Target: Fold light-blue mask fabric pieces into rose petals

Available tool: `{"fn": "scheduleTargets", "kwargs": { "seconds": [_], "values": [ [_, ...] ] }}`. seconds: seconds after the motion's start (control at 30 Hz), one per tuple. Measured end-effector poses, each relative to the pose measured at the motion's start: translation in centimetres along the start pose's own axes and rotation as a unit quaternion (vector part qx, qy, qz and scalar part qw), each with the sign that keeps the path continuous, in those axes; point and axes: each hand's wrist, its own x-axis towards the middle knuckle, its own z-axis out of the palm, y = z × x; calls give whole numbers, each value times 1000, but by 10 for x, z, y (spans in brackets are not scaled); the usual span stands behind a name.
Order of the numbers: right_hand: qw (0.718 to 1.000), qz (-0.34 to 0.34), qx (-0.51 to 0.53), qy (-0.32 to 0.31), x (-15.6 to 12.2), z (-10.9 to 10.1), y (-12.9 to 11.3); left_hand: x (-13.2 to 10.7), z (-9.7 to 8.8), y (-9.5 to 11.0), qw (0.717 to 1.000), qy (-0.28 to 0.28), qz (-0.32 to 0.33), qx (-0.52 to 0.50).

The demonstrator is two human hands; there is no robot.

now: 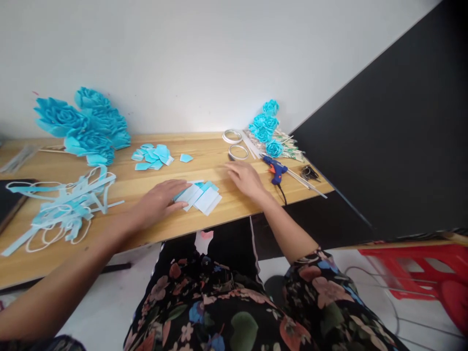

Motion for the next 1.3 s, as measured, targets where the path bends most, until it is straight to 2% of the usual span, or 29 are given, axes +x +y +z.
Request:
{"fn": "scheduleTargets", "kwargs": {
  "seconds": [0.17,0.3,0.37,0.47,0.57,0.6,0.7,0.8,0.83,0.9,0.97,1.0,1.1,1.2,1.3],
  "values": [
    [995,82,-64,4,24,-15,53,0,5,2,1000,6,-2,3],
    [988,101,-109,-46,40,-7,72,-2,8,4,999,27,-22,-9],
    [989,102,-97,-47,47,-2,76,-3,8,4,998,50,-31,-24],
    [993,115,6,3,58,-1,79,-2,2,8,996,73,-29,-52],
    [974,121,182,58,70,-13,70,7,-14,19,994,82,-4,-74],
    [962,100,248,53,73,-19,62,13,-20,23,993,95,11,-74],
    [920,23,391,-29,78,-36,29,38,-40,36,984,166,22,-67],
    [892,-9,445,-74,81,-44,-1,67,-52,39,959,263,-8,-105],
    [887,-15,455,-80,83,-44,-7,75,-53,38,953,269,-14,-137],
    [878,-17,471,-82,88,-41,-15,88,-52,33,950,207,-37,-230],
    [871,-9,485,-77,95,-36,-17,94,-46,28,930,151,-70,-327],
    [867,-3,493,-76,98,-32,-17,95,-42,26,915,141,-85,-369],
    [839,18,539,-69,107,-19,-16,92,-31,20,853,159,-94,-488],
    [789,56,608,-67,107,0,-12,86,-24,14,786,182,-71,-587],
    [746,104,655,-55,102,20,-7,82,-23,10,744,177,-66,-641]
  ]
}}
